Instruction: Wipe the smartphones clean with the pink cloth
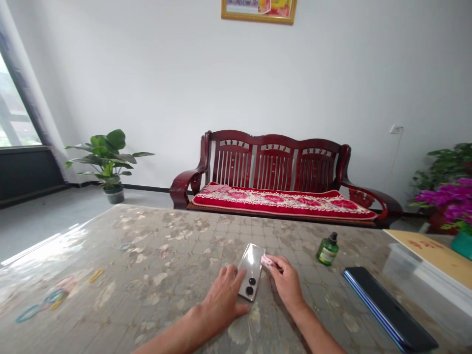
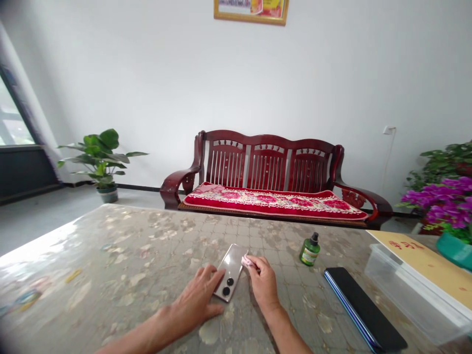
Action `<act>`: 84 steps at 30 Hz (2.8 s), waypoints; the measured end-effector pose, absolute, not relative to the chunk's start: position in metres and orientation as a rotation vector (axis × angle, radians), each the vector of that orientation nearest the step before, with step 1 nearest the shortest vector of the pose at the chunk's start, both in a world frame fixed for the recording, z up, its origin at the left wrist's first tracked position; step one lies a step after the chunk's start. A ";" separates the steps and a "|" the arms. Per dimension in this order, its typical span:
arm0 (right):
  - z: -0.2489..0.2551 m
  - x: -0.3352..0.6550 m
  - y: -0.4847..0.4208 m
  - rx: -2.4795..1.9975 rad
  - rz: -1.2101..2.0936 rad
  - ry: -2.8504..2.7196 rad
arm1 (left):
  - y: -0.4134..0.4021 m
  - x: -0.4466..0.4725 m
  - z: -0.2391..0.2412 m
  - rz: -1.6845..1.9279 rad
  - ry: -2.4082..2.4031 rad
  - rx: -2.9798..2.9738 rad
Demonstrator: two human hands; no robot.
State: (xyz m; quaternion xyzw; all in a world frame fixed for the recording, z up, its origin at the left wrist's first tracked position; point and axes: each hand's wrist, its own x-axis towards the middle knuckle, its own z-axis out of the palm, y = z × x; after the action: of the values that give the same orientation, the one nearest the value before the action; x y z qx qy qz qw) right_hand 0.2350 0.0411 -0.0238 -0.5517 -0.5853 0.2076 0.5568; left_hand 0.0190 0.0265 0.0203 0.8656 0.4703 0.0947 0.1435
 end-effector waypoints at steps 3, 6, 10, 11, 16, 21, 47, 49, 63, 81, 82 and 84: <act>-0.023 0.234 0.039 -1.331 0.483 -1.432 | 0.021 0.018 0.014 0.393 1.200 2.435; -0.021 0.232 0.037 -1.364 0.408 -1.508 | 0.019 0.019 0.013 0.454 1.104 2.431; -0.015 0.227 0.031 -1.434 0.176 -1.733 | 0.018 0.021 0.013 0.483 1.070 2.551; -0.012 0.226 0.029 -1.444 0.122 -1.826 | 0.018 0.021 0.013 0.489 1.057 2.572; 0.009 0.218 0.018 -1.506 -0.129 -2.245 | 0.021 0.021 0.009 0.485 0.996 2.597; 0.019 0.215 0.034 -1.521 -0.248 -2.357 | 0.022 0.022 0.007 0.472 0.992 2.634; 0.023 0.208 0.079 -1.690 -0.097 -2.140 | 0.022 0.022 -0.002 0.503 1.014 2.710; 0.022 0.207 0.072 -1.671 -0.108 -2.160 | 0.021 0.022 -0.002 0.525 1.022 2.708; 0.031 0.194 0.076 -1.684 0.076 -2.264 | 0.022 0.022 -0.007 0.533 1.013 2.759; 0.018 0.188 0.098 -1.594 -0.020 -2.335 | 0.024 0.023 -0.012 0.562 0.972 2.796; 0.017 0.187 0.101 -1.600 -0.022 -2.329 | 0.024 0.023 -0.011 0.551 0.974 2.795; 0.017 0.187 0.098 -1.592 -0.011 -2.333 | 0.023 0.023 -0.009 0.560 0.980 2.782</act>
State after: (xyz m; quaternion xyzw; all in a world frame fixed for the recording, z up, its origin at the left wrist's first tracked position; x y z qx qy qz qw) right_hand 0.1866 0.0983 0.0170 -0.5566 -0.8156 -0.0037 0.1581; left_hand 0.0232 0.0229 -0.0090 0.9244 0.3257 0.1861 0.0697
